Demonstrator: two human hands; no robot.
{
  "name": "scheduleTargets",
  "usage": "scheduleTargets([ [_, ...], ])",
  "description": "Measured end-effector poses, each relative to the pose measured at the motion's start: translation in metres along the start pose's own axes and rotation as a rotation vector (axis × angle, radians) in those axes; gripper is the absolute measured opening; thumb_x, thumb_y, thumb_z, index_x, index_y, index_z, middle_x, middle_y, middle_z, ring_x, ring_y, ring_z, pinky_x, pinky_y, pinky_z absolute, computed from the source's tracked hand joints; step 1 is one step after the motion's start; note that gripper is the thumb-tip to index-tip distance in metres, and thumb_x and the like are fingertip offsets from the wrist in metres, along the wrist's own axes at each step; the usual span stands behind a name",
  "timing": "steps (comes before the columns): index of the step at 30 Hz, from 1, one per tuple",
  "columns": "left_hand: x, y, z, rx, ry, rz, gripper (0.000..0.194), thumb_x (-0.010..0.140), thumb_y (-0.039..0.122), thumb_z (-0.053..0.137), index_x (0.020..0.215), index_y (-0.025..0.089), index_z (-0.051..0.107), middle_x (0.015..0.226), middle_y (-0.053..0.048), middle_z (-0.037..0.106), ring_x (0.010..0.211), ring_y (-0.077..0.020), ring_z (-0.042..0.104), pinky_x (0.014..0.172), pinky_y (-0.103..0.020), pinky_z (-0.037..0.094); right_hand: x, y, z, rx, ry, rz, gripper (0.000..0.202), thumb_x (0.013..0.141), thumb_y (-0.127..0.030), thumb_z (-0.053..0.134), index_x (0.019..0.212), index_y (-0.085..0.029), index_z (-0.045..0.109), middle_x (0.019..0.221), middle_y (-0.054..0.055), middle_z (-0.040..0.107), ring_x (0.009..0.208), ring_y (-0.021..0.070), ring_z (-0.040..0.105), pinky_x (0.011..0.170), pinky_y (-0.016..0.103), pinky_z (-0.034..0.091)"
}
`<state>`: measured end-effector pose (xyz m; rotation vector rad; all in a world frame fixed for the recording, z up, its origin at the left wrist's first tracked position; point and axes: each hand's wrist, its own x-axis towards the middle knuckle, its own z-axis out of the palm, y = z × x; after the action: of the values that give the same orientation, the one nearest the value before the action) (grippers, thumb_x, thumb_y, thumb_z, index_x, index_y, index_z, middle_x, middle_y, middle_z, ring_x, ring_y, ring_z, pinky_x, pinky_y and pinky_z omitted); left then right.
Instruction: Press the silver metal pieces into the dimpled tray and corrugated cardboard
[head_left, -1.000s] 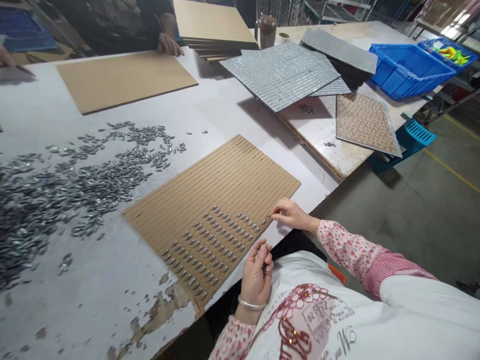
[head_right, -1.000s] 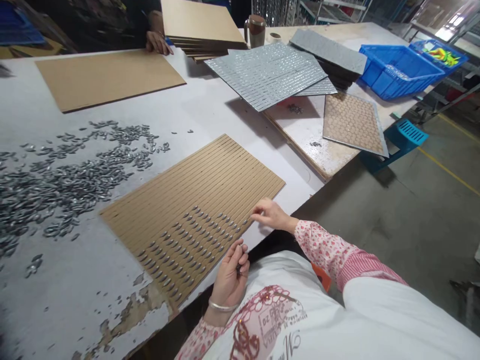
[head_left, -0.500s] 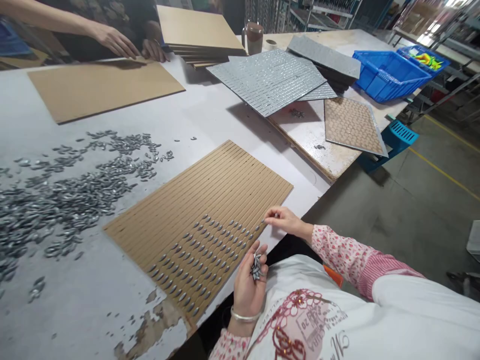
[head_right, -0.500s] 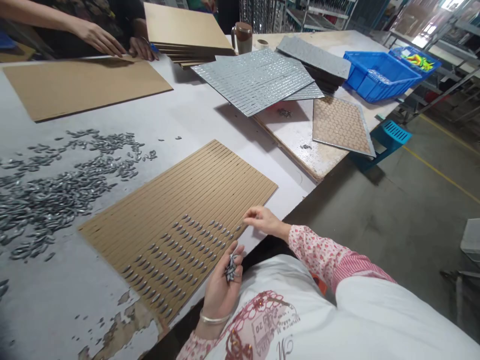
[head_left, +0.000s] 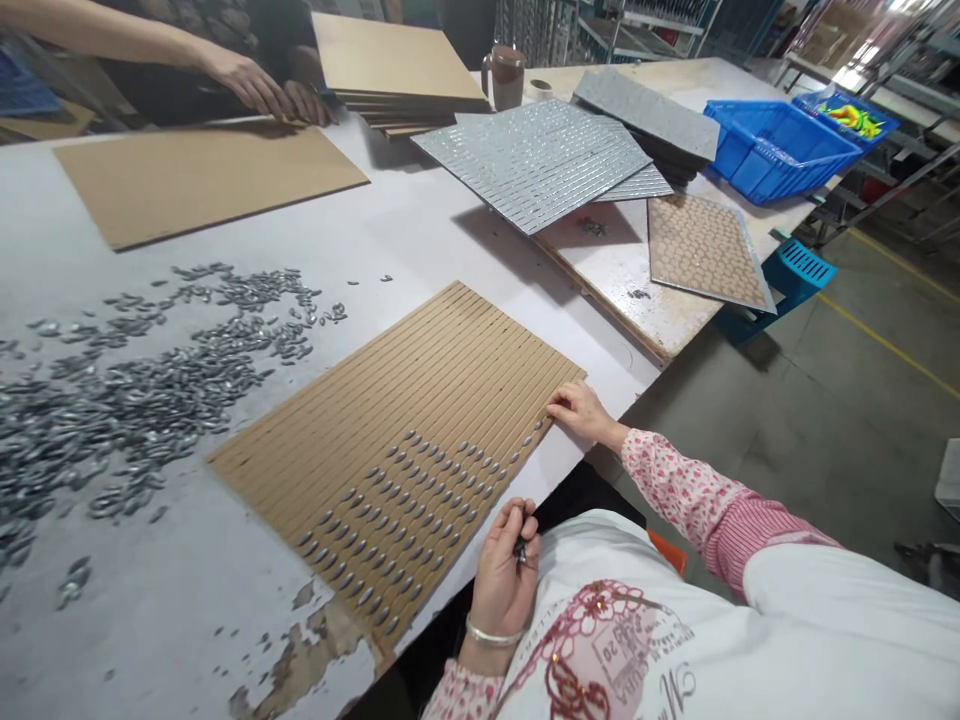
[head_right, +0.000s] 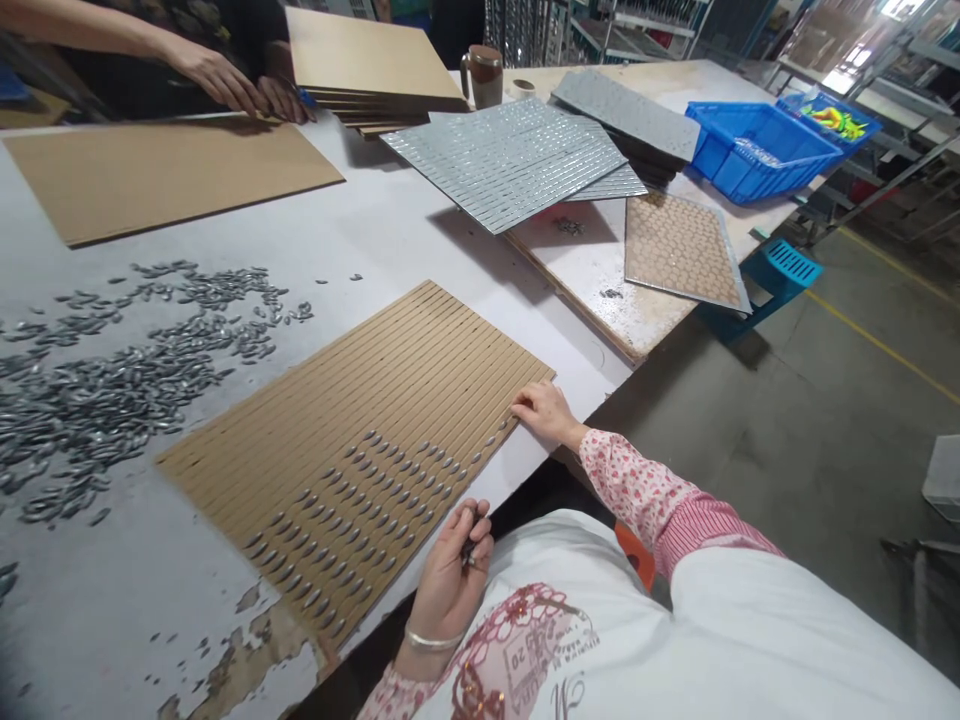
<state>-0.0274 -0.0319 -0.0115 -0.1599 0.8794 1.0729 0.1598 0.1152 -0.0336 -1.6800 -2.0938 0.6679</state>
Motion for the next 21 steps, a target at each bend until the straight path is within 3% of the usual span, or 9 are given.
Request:
scheduleTargets([
  [8,0.000,0.000,0.002,-0.005,0.015,0.007,0.021,0.068,0.020,0.073,0.081,0.014,0.058,0.076,0.000,0.052,0.052,-0.0015,0.040,0.041,-0.011,0.033,-0.001,0.002,0.008,-0.039,0.075,-0.029,0.008,0.080,-0.026,0.062,0.076,-0.018,0.061,0.079,0.003,0.060,0.081,0.0180,0.045,0.074,0.031,0.032],
  [13,0.002,0.001,0.004,0.005,0.052,0.057,0.025,0.065,0.022,0.075,0.082,0.013,0.059,0.075,0.000,0.053,0.053,-0.0019,0.043,0.041,-0.011,0.035,-0.011,-0.009,0.006,0.094,0.143,-0.070,0.010,0.081,-0.026,0.060,0.076,-0.017,0.060,0.078,0.004,0.059,0.082,0.0183,0.047,0.080,0.033,0.035],
  [15,0.004,0.001,0.006,0.006,0.059,0.065,0.028,0.064,0.022,0.076,0.086,0.012,0.061,0.076,-0.001,0.054,0.054,-0.0018,0.044,0.042,-0.010,0.036,-0.020,-0.021,0.002,0.265,0.010,-0.173,0.013,0.082,-0.029,0.060,0.079,-0.017,0.061,0.079,0.004,0.060,0.081,0.0164,0.050,0.079,0.031,0.037],
  [18,0.007,0.001,0.008,0.004,0.074,0.065,0.025,0.065,0.020,0.075,0.084,0.011,0.062,0.073,0.000,0.054,0.052,-0.0012,0.043,0.040,-0.010,0.035,-0.037,-0.042,-0.002,0.534,-0.339,-0.353,0.020,0.080,-0.035,0.062,0.087,-0.016,0.062,0.082,0.003,0.061,0.078,0.0130,0.054,0.071,0.026,0.041],
  [21,0.008,0.001,0.009,0.005,0.080,0.071,0.018,0.068,0.019,0.073,0.079,0.012,0.060,0.067,0.002,0.052,0.049,-0.0013,0.042,0.038,-0.010,0.033,-0.049,-0.058,0.000,0.636,-0.433,-0.389,0.022,0.080,-0.037,0.061,0.085,-0.015,0.062,0.081,0.003,0.061,0.076,0.0120,0.055,0.069,0.024,0.042],
])
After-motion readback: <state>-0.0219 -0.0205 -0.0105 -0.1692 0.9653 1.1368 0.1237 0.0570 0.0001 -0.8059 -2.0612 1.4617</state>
